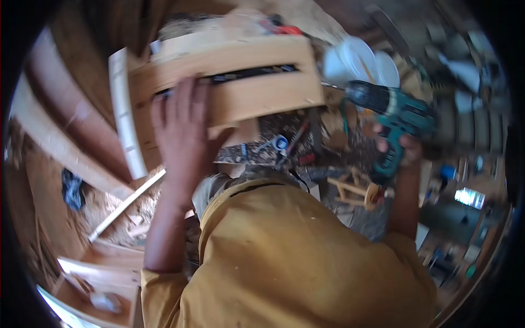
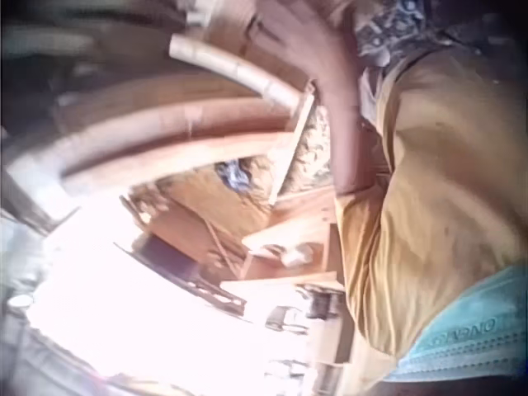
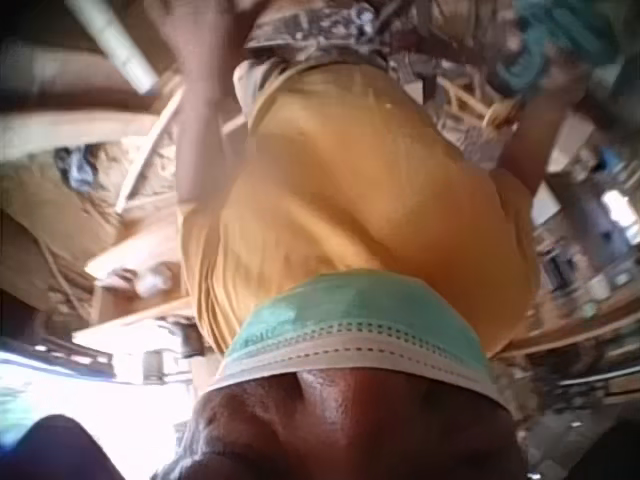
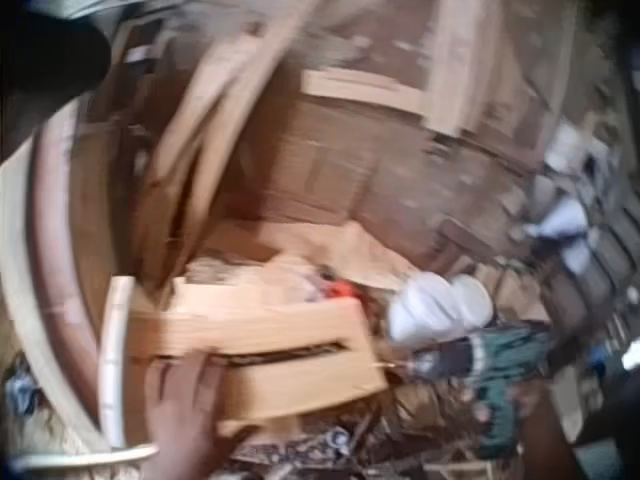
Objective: Attaching metal drawer slides to a wooden drawer assembly using a cordless drill and screws.
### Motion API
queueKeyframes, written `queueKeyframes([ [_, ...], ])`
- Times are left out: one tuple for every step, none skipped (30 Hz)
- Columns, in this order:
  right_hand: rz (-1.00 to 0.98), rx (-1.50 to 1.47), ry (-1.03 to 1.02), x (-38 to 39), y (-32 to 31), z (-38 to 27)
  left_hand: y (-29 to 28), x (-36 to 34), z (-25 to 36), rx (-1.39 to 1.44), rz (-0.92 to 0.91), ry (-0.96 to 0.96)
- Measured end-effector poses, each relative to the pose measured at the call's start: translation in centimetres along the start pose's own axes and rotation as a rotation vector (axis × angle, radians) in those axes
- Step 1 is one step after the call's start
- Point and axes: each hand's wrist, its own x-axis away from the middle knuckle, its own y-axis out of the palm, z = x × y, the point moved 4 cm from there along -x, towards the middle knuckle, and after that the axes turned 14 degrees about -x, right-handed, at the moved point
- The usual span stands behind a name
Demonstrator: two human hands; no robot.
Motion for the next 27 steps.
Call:
queueKeyframes([
  [0.053, -0.097, -0.021, 1.7, -3.2, 2.3, 0.2, -0.1, 0.4, -0.04, -0.029, 0.017],
  [0.1, -0.189, -0.046, 3.6, -6.4, 4.3, 0.6, -0.6, 1.0, -0.083, -0.011, 0.036],
  [0.181, -0.279, -0.064, 5.7, -9.6, 6.8, 0.6, -0.9, 1.4, -0.126, -0.015, 0.066],
  [0.25, -0.365, -0.081, 7.5, -12.9, 9.3, 0.8, -1.2, 1.9, -0.155, -0.014, 0.094],
  [0.293, -0.526, -0.075, 9.0, -15.6, 12.3, 0.8, -1.1, 2.1, -0.174, -0.023, 0.116],
  [0.338, -0.685, -0.078, 10.5, -18.2, 15.0, 1.0, -1.1, 2.4, -0.184, -0.028, 0.143],
  [0.349, -0.713, -0.108, 11.3, -20.8, 17.5, 1.0, -1.0, 2.6, -0.216, -0.044, 0.151],
  [0.385, -0.813, -0.096, 12.1, -22.8, 20.0, 0.7, -0.7, 2.5, -0.252, -0.062, 0.157],
  [0.421, -0.913, -0.082, 13.0, -24.2, 22.1, 0.5, -0.4, 2.4, -0.283, -0.072, 0.142],
  [0.428, -0.939, -0.106, 13.4, -25.6, 23.4, 0.6, -0.1, 2.2, -0.315, -0.079, 0.123],
  [0.439, -0.98, -0.151, 13.8, -26.9, 24.3, 0.7, 0.0, 2.2, -0.324, -0.073, 0.124],
  [0.45, -1.021, -0.197, 14.1, -27.9, 24.8, 0.7, 0.0, 2.2, -0.333, -0.066, 0.125],
  [0.478, -1.055, -0.26, 14.2, -28.7, 24.5, 1.1, -0.2, 2.1, -0.346, -0.111, 0.092],
  [0.485, -1.076, -0.294, 13.9, -29.8, 24.6, 1.3, -0.2, 2.1, -0.374, -0.095, 0.116],
  [0.5, -1.106, -0.356, 13.5, -31.1, 24.6, 1.0, -0.1, 2.0, -0.413, -0.083, 0.131],
  [0.518, -1.132, -0.424, 13.2, -32.7, 24.6, 0.8, 0.0, 2.2, -0.445, -0.066, 0.147],
  [0.521, -1.151, -0.464, 12.8, -34.3, 24.5, 0.5, 0.1, 3.1, -0.424, -0.061, 0.138],
  [0.546, -1.164, -0.483, 12.6, -35.9, 24.7, 0.3, 0.2, 4.2, -0.404, -0.057, 0.135],
  [0.566, -1.178, -0.502, 12.0, -37.3, 25.0, 0.1, 0.7, 5.3, -0.338, -0.019, 0.173],
  [0.575, -1.202, -0.555, 11.6, -39.2, 25.4, 0.4, 1.1, 6.9, -0.264, 0.017, 0.224],
  [0.472, -1.194, -0.576, 11.1, -40.6, 25.9, 1.0, 2.1, 8.5, -0.234, 0.013, 0.237],
  [0.374, -1.181, -0.595, 10.8, -41.6, 26.1, 1.6, 3.7, 10.1, -0.205, 0.001, 0.252],
  [0.526, -1.13, -0.445, 10.3, -42.6, 26.5, 2.5, 5.6, 11.4, -0.115, -0.011, 0.284],
  [0.675, -1.081, -0.282, 9.7, -42.7, 27.3, 3.6, 7.8, 12.6, -0.026, -0.035, 0.314],
  [0.958, -0.735, -0.194, 9.3, -41.5, 26.4, 5.0, 10.7, 13.7, 0.166, -0.094, 0.239],
  [1.216, -0.374, -0.082, 9.5, -40.3, 25.2, 6.1, 13.4, 14.3, 0.356, -0.164, 0.161],
  [1.208, -0.262, -0.051, 11.0, -40.0, 25.5, 7.9, 15.1, 16.4, 0.698, -0.402, -0.275],
])
